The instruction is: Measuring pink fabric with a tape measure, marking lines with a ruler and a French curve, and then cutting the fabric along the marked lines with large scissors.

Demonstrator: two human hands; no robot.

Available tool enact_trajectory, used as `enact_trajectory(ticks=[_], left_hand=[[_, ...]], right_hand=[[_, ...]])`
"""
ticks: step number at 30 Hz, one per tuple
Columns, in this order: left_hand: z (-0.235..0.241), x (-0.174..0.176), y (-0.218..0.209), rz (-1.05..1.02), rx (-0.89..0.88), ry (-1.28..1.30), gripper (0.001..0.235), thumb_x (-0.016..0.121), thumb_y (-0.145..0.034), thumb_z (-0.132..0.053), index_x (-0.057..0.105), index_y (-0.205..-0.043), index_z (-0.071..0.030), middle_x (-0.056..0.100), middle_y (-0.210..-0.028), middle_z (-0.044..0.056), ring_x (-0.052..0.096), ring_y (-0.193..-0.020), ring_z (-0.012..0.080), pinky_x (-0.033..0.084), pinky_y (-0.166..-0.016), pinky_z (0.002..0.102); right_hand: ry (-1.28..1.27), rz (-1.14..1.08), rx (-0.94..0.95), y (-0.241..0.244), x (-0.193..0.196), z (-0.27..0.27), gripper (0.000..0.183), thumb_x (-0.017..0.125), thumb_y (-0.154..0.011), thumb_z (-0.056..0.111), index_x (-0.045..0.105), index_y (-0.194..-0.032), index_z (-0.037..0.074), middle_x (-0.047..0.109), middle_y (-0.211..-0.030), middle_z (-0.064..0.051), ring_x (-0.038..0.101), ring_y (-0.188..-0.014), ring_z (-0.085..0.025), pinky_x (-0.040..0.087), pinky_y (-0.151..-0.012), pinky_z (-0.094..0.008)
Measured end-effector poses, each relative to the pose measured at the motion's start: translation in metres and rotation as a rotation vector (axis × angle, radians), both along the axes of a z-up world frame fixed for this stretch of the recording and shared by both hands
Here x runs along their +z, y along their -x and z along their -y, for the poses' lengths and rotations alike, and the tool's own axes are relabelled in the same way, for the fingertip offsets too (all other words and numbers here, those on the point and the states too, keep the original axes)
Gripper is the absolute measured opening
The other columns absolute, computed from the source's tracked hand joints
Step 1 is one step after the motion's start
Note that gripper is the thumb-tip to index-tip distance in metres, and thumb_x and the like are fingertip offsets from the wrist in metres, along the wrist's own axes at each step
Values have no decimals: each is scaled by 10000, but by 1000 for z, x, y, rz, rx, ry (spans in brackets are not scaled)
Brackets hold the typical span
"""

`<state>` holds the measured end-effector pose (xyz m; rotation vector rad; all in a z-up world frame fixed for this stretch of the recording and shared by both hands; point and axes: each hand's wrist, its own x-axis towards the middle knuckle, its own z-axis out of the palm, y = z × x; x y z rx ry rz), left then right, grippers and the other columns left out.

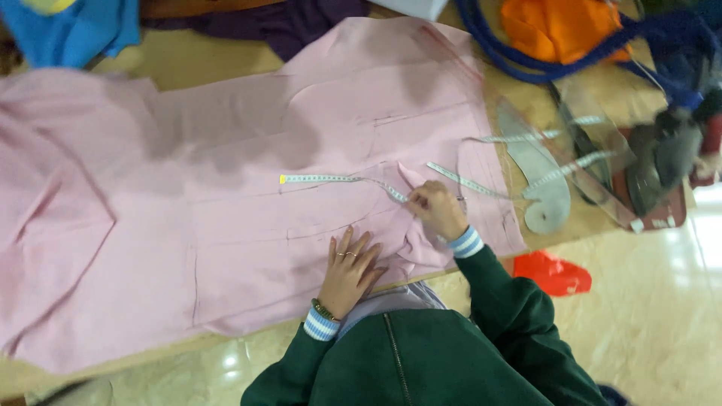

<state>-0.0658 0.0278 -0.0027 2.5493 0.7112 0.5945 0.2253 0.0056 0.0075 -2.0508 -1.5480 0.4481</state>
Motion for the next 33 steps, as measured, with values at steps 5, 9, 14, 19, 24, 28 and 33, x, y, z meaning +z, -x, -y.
enact_trajectory(ticks=[5, 9, 14, 19, 24, 28, 33], left_hand=[[-7, 3, 6, 18, -117, 14, 572, 669, -934, -484, 546, -1472, -331, 454, -1574, 0, 257, -1533, 368, 180, -1198, 620], [-8, 3, 4, -19, -220, 9, 593, 657, -937, -468, 521, -1494, -317, 427, -1596, 11, 238, -1539, 372, 164, -1202, 616], [-10, 6, -1, -66, -298, 18, 556, 614, -964, -464, 526, -1485, -291, 397, -1617, 12, 188, -1556, 361, 104, -1218, 600], [-13, 10, -10, -105, -310, 26, 555, 586, -979, -457, 503, -1502, -291, 378, -1628, 11, 146, -1570, 362, 100, -1216, 608], [-11, 6, -11, -156, -275, 9, 537, 536, -1002, -494, 500, -1499, -293, 400, -1610, 15, 170, -1563, 364, 125, -1206, 623], [-10, 3, -17, -158, -222, 2, 577, 606, -957, -477, 505, -1494, -290, 408, -1604, 18, 183, -1559, 363, 158, -1196, 640], [-14, 2, -16, -163, -93, 56, 533, 611, -956, -470, 537, -1456, -300, 454, -1561, 15, 216, -1539, 401, 201, -1175, 661]], right_hand=[[-170, -54, -362, -82, 24, 49, 101, 728, -939, 295, 745, -1016, 233, 646, -868, -32, 632, -813, -253, 535, -757, -381], [-438, 97, -662, -140, 62, 103, 38, 768, -1015, 112, 730, -1016, 119, 608, -809, -59, 526, -713, -198, 447, -698, -332], [-377, 363, -703, -187, 44, 152, 108, 828, -980, 157, 724, -983, 128, 600, -857, -53, 564, -799, -248, 457, -746, -357], [-66, 240, -715, -185, 37, 160, 158, 648, -1081, 256, 690, -1204, 167, 615, -1047, -118, 601, -1092, -366, 461, -1020, -461], [355, 228, -978, -233, -32, 216, 278, 559, -1100, 308, 691, -1189, 80, 711, -1026, -217, 668, -1017, -442, 507, -883, -550], [354, 230, -923, -256, -61, 225, 213, 603, -1077, 298, 755, -1077, 150, 735, -1021, -186, 670, -991, -470, 522, -861, -582], [293, 109, -957, -249, -55, 223, 361, 820, -928, 538, 777, -976, 183, 733, -909, -81, 698, -953, -371, 552, -791, -480]])
